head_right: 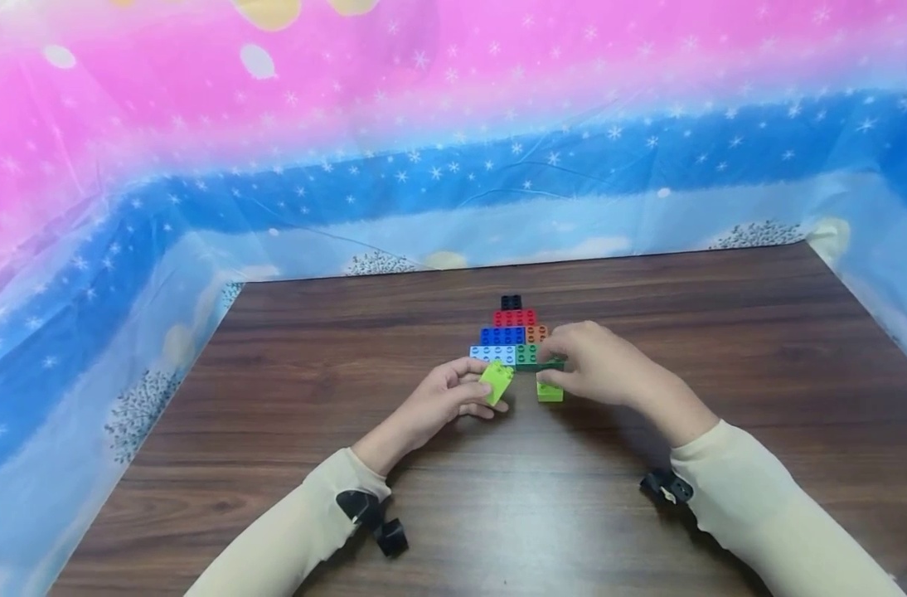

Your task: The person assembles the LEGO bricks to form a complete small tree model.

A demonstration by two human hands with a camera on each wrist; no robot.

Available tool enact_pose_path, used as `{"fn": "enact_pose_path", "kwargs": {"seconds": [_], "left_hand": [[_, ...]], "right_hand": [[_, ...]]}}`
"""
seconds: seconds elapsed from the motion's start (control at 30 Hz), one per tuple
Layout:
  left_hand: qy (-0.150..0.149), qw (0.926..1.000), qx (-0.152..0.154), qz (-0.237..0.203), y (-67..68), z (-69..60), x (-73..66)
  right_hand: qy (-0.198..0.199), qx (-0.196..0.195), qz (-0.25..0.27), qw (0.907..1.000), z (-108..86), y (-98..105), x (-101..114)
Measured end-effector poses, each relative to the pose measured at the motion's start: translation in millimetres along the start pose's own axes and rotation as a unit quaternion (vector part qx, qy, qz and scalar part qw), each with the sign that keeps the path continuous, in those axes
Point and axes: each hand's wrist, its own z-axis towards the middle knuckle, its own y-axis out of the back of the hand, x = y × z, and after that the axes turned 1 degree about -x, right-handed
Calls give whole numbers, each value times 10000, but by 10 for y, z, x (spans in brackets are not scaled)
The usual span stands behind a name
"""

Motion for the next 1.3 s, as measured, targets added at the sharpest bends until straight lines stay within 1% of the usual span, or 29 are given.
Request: {"fn": "enact_pose_path", "kwargs": {"seconds": [0.1, 0.17, 0.27, 0.43, 0.53, 0.6, 0.7, 0.8, 0.87, 1.0, 1.07, 1.13, 1.23, 1.3], "left_hand": [[44, 9999, -5, -125, 9, 0, -12], [70, 9999, -17, -136, 12, -1, -21], [56, 10000, 23, 39, 12, 7, -26], [59, 9991, 0, 427, 7, 21, -16], [98, 9983, -68, 569, 6, 13, -14], [90, 9979, -62, 634, 9, 11, -9], [56, 9978, -8, 666, 15, 6, -9], [16, 9976, 48, 691, 20, 7, -4], [-12, 9975, 78, 703, 19, 11, -3], [-37, 9973, 146, 726, 19, 29, 9], [-31, 9971, 156, 738, 19, 29, 8], [-25, 9969, 167, 769, 17, 24, 3], [3, 9966, 167, 808, 15, 16, 0], [19, 9964, 179, 826, 16, 15, 2]], "right_hand": [[-64, 353, -143, 9993, 7, -13, 3], [-66, 514, -251, 9983, 14, -31, 8], [-78, 660, -381, 9971, 14, -60, 23], [-155, 840, -241, 9961, 3, -101, 61], [-118, 930, -87, 9956, 6, -122, 74], [-75, 924, 35, 9957, 11, -129, 72], [-35, 782, 419, 9961, 15, -130, 49], [-81, 481, 854, 9952, 19, -127, 21], [-195, 267, 1086, 9935, 21, -126, 3], [-580, -146, 1414, 9881, 28, -135, -11], [-785, -323, 1679, 9821, 35, -138, 0], [-924, -464, 2029, 9737, 44, -140, 19], [-1057, -541, 2542, 9598, 53, -152, 53], [-1101, -539, 2762, 9532, 56, -167, 76]]}}
